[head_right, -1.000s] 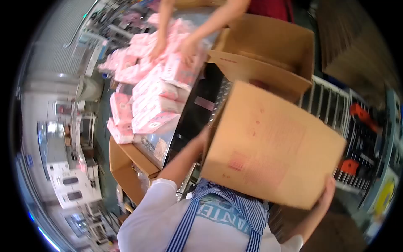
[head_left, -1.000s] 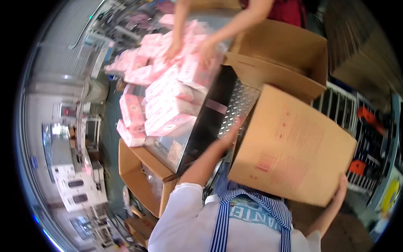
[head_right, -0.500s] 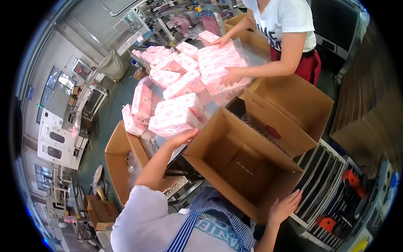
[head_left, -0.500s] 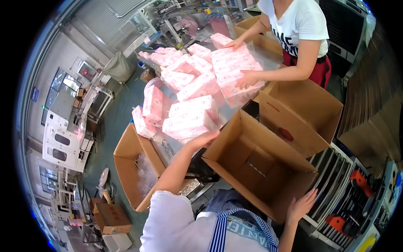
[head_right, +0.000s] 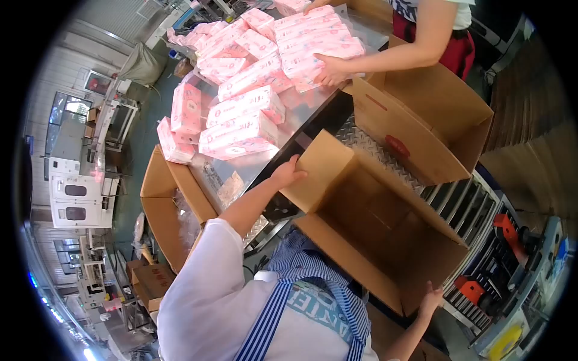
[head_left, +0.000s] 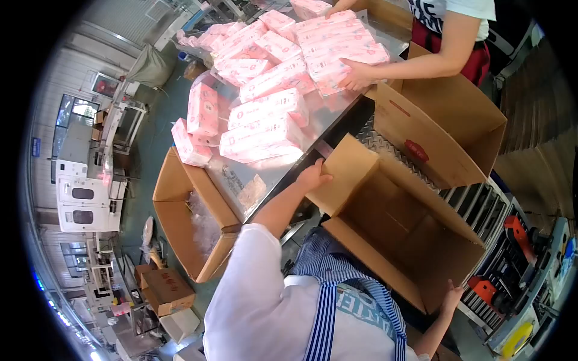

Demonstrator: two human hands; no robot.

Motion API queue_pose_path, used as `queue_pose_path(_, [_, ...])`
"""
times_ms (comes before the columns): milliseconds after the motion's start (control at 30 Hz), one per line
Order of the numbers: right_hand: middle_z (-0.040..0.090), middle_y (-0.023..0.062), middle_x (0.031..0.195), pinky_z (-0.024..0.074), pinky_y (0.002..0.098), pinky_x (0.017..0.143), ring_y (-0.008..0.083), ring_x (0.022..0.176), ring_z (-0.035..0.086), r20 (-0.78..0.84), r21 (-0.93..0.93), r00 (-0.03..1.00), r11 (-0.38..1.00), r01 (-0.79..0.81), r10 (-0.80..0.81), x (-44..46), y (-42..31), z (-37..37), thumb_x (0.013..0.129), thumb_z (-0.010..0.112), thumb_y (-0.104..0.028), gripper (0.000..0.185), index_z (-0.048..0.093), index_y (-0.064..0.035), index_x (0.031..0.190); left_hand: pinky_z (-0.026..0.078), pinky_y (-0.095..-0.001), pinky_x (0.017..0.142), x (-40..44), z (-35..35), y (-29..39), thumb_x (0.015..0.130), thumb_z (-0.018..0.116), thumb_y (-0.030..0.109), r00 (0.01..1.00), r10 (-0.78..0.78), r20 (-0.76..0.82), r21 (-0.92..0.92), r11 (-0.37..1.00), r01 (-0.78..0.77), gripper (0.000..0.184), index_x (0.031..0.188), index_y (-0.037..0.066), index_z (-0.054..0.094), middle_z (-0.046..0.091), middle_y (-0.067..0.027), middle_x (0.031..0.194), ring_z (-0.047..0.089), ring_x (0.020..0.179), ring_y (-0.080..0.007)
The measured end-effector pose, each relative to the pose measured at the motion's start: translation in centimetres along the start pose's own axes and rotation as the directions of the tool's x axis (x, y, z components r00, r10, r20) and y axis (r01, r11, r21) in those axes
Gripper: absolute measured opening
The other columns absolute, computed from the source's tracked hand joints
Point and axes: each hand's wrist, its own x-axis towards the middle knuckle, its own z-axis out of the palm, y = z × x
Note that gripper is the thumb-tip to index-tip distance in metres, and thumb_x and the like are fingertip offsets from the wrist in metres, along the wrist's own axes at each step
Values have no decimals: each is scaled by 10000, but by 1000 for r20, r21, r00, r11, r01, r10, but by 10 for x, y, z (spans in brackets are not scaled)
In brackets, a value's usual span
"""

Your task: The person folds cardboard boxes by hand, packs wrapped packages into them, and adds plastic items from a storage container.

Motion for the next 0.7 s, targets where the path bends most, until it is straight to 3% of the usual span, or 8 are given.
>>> queue_pose_path(167, [605,143,1097,417,323,862,245,970,571,36,-183,999,983,-26,33,-31,-40,51,853,550,-88,344,504,70,1155,438,-405,902,41,54,-38,795,627,294,979,199,-55,312,934,-172,386,1045,7,566,498,-169,1257,469,1158,-331])
queue_pose_path(267, [581,124,1129,408,313,890,197,1024,530,29,166,999,986,23,-28,-37,-22,112,863,602,-154,422,472,42,1214,458,-422,840,19,-40,28,787,588,217,955,289,-72,562,802,-201,262,958,19,598,568,-163,1126,528,1056,-328])
queue_pose_path(333, [532,160,1215,384,339,935,247,1111,506,10,-99,1000,995,14,-13,-42,-67,144,838,628,-164,538,407,42,1283,438,-418,849,35,-128,45,754,590,191,885,420,202,-38,906,-421,186,864,46,625,589,-149,1030,549,951,-339])
queue_pose_path(433, [523,190,1188,411,386,909,313,1083,525,-355,-881,868,434,-187,-347,-65,-176,190,787,659,-143,606,385,19,1303,438,-425,825,113,-201,-3,732,601,191,859,423,-289,197,904,-379,179,840,52,638,599,-147,990,544,890,-339])
queue_pose_path(500, [533,172,1154,442,390,855,306,1029,538,-128,-892,694,388,232,-709,-74,-243,230,773,649,-118,535,450,-17,1260,422,-409,895,158,-241,-33,748,630,358,823,455,-340,457,845,-278,479,1054,-8,586,568,-177,1099,520,1039,-326])
queue_pose_path(600, [562,141,1133,464,330,825,217,1015,552,503,-112,821,922,371,-270,-104,-329,339,823,617,-110,389,520,-48,1195,410,-401,919,179,-262,-57,681,642,550,932,301,-204,395,896,-203,756,1143,-37,524,550,-189,1139,521,1071,-316])
queue_pose_path(667, [587,64,1074,445,283,844,166,984,558,882,316,448,889,-330,-147,-129,-358,414,837,619,-122,462,449,-13,1253,445,-401,868,167,-274,-58,643,631,592,958,268,-103,394,895,-208,865,1217,-33,462,557,-193,1133,560,1026,-309])
queue_pose_path(700, [575,62,1095,440,283,861,162,1000,555,885,363,426,854,-372,-191,-116,-343,452,842,615,-122,513,397,-11,1293,445,-401,868,162,-275,-67,643,631,592,959,264,-99,391,897,-207,865,1217,-33,462,557,-193,1133,560,1026,-309])
